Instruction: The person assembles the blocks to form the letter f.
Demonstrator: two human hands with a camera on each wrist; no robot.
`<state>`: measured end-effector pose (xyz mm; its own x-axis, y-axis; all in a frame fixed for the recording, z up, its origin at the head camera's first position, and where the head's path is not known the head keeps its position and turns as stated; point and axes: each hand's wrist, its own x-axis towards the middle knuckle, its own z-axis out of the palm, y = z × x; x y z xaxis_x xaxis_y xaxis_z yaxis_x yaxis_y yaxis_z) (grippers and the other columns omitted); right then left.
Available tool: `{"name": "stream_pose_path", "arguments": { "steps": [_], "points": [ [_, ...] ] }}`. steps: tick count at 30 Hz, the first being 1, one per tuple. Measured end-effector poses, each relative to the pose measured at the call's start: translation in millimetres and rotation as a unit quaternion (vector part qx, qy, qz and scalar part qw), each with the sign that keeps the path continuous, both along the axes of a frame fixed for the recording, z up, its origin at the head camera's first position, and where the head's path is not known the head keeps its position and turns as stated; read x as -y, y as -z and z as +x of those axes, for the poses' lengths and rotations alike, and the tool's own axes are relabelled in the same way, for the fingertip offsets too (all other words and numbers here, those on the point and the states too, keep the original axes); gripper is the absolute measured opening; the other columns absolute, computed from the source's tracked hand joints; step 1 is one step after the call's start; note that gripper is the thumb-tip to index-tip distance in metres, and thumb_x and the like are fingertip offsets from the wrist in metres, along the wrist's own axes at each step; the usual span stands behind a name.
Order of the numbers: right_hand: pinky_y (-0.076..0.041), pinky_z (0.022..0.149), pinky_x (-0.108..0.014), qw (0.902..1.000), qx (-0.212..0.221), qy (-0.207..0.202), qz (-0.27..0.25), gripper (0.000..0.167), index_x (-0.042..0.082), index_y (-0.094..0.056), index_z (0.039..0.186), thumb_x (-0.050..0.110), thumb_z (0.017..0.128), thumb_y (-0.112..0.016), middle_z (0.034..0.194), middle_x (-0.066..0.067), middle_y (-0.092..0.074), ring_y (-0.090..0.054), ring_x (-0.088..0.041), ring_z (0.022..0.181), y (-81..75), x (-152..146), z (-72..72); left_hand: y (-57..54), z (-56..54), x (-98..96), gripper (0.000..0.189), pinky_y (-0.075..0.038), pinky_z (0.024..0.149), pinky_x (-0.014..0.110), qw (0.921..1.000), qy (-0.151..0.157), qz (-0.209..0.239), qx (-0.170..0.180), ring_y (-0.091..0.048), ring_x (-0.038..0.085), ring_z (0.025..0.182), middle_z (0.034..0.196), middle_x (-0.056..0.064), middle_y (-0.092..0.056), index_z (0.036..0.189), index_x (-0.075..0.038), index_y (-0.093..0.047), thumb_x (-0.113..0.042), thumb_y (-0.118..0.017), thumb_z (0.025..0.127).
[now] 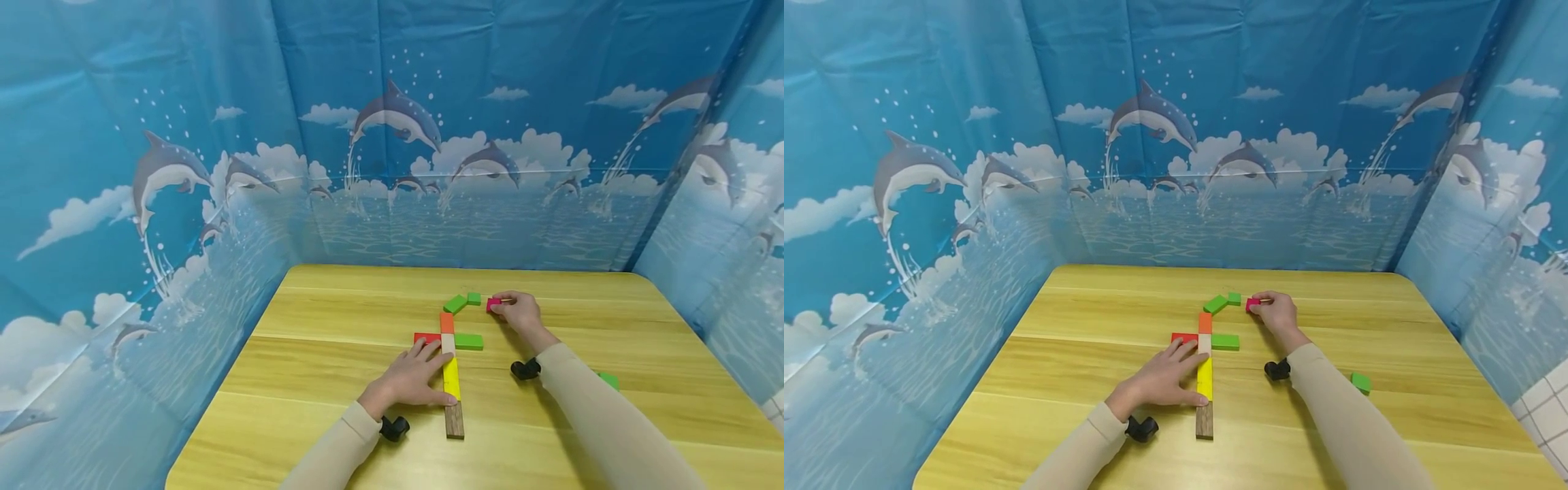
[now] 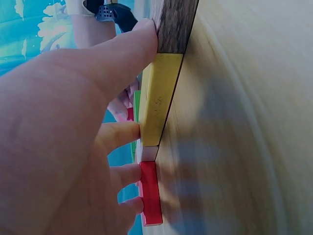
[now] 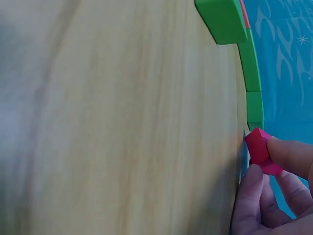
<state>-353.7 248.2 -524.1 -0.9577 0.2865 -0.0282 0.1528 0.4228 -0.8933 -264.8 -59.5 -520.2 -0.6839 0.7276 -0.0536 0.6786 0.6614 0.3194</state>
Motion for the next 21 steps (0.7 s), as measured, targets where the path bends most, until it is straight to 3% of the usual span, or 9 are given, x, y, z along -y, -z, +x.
{"name": "stream_pose_path", "arguments": {
  "steps": [7, 14, 21],
  "points": [
    [-0.058, 0.074, -0.031, 0.9999, 0.014, 0.002, -0.006, 0.038, 0.003, -0.064, 0.132, 0.018, 0.098, -0.068, 0.128, -0.022, -0.061, -0.066, -0.028, 0.098, 6.1, 0.1, -4.7, 1.1, 0.1, -1.3, 0.09, -0.023, 0.117, 0.059, 0.9999, 0.001, -0.01, -0.007, -0.007, 0.031, 0.154, 0.168, 0.001, -0.013, 0.16, -0.03, -0.03, -0.073, -0.059, 0.087],
    [-0.052, 0.089, -0.043, 0.9992, 0.017, 0.009, 0.036, 0.034, 0.007, -0.067, 0.129, 0.024, 0.1, -0.065, 0.129, -0.018, -0.062, -0.059, -0.033, 0.112, 10.9, 0.4, -7.0, 1.2, 0.2, -1.9, 0.089, -0.024, 0.117, 0.058, 0.9999, 0.003, -0.012, -0.009, -0.007, 0.032, 0.154, 0.168, 0.002, -0.013, 0.16, -0.03, -0.03, -0.073, -0.059, 0.087],
    [-0.05, 0.094, -0.048, 0.999, 0.015, -0.002, 0.041, 0.038, 0.006, -0.065, 0.132, 0.027, 0.101, -0.064, 0.131, -0.021, -0.061, -0.059, -0.037, 0.115, 8.0, 1.7, -7.4, -0.1, -1.2, -0.5, 0.09, -0.023, 0.116, 0.06, 1.0, 0.002, -0.008, -0.004, -0.007, 0.032, 0.154, 0.168, 0.003, -0.012, 0.161, -0.029, -0.029, -0.072, -0.059, 0.088]
  ]
}}
